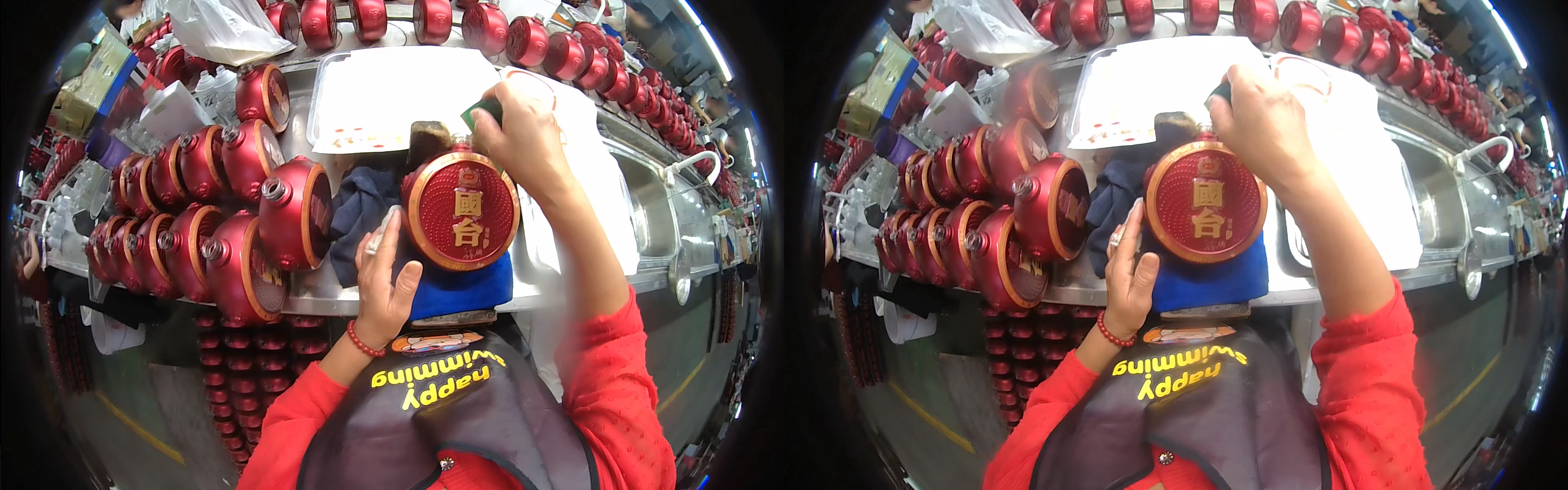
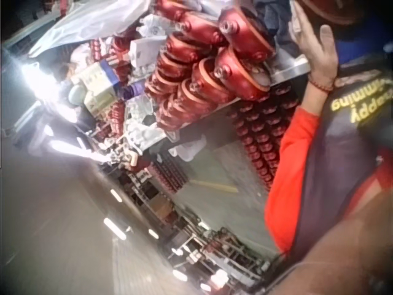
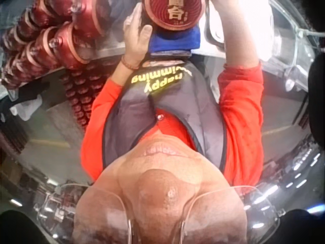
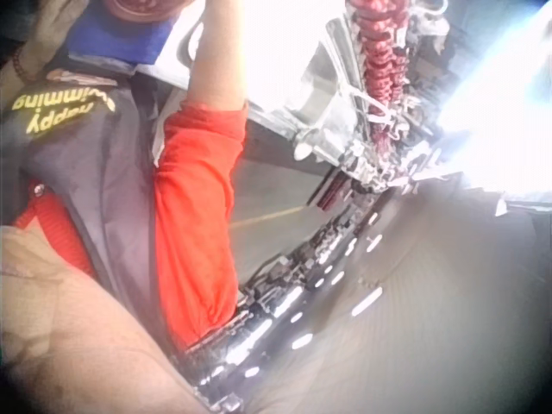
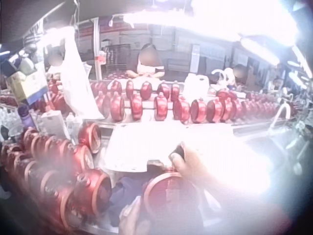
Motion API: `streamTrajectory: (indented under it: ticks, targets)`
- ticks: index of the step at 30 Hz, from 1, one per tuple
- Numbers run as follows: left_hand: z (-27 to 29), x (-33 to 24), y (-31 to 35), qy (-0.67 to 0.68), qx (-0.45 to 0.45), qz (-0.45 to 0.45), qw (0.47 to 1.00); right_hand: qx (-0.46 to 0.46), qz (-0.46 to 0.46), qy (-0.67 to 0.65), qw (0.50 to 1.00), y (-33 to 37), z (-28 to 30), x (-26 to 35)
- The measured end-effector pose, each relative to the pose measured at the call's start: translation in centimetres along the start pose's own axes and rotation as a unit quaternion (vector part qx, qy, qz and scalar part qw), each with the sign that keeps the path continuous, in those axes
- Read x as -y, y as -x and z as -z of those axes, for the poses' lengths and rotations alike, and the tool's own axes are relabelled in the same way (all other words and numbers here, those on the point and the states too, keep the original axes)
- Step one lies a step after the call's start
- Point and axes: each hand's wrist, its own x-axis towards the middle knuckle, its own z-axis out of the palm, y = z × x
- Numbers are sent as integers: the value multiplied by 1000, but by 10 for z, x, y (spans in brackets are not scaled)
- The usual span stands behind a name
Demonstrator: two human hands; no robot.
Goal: The person applies a gold-colored decorative ring to the rim of a red ceramic jar, presses it into place, and wipes the surface with a cloth. They repeat this process on multiple jars, handling each one individually and placing finished units aside.
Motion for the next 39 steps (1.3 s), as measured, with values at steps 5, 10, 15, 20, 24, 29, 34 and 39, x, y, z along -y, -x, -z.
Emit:
streamTrajectory:
  ticks: [5,10,15,20,24,29,34,39]
  targets:
    - [-2,2,-1,-26,0,-9,1000,54,-77,-74,993,12,3,-11]
    - [-4,3,-3,-27,-6,-10,1000,76,-86,-159,981,15,6,-27]
    - [-5,10,-1,14,-8,3,1000,-34,40,-103,993,52,37,-29]
    - [-10,14,2,92,-26,48,994,162,315,-82,932,115,46,6]
    - [-11,14,1,85,-45,13,995,197,278,-21,940,96,25,17]
    - [-9,11,6,66,-50,8,997,194,288,-16,937,34,-1,26]
    - [-11,13,3,51,-50,-8,997,97,172,-91,976,-5,-36,-7]
    - [-13,16,1,32,-61,-29,997,104,-34,-138,984,6,-19,-56]
